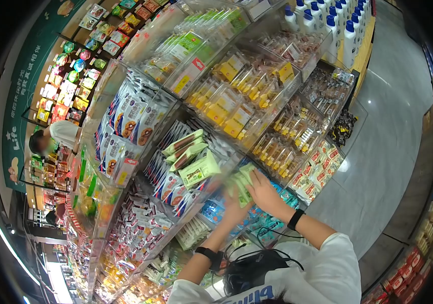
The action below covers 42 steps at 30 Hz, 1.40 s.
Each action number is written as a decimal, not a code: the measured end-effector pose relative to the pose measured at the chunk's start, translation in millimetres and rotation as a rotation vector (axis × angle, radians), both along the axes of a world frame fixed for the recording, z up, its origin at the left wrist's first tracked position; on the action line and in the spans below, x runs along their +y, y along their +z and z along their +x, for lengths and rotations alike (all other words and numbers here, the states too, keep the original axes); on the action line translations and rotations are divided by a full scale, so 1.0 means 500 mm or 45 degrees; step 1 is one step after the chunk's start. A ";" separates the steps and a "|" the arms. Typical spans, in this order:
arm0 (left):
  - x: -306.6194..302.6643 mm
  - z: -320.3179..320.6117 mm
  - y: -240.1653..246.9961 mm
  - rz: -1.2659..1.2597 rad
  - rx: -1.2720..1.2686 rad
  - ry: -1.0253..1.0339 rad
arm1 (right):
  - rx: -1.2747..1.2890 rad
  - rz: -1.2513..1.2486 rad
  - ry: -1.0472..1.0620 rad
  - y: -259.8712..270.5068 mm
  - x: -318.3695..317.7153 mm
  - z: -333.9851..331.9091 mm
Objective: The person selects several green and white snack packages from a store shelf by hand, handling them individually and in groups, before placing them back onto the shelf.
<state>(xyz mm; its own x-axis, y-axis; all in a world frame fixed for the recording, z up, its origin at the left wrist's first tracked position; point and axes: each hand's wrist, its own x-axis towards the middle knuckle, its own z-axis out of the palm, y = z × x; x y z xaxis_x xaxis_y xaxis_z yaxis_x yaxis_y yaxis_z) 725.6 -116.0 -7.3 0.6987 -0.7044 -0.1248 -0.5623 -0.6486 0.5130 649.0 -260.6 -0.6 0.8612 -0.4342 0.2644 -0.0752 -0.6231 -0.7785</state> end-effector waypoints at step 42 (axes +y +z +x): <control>0.422 -0.069 0.140 0.251 0.498 0.213 | 0.189 -0.550 0.268 0.069 0.112 -0.123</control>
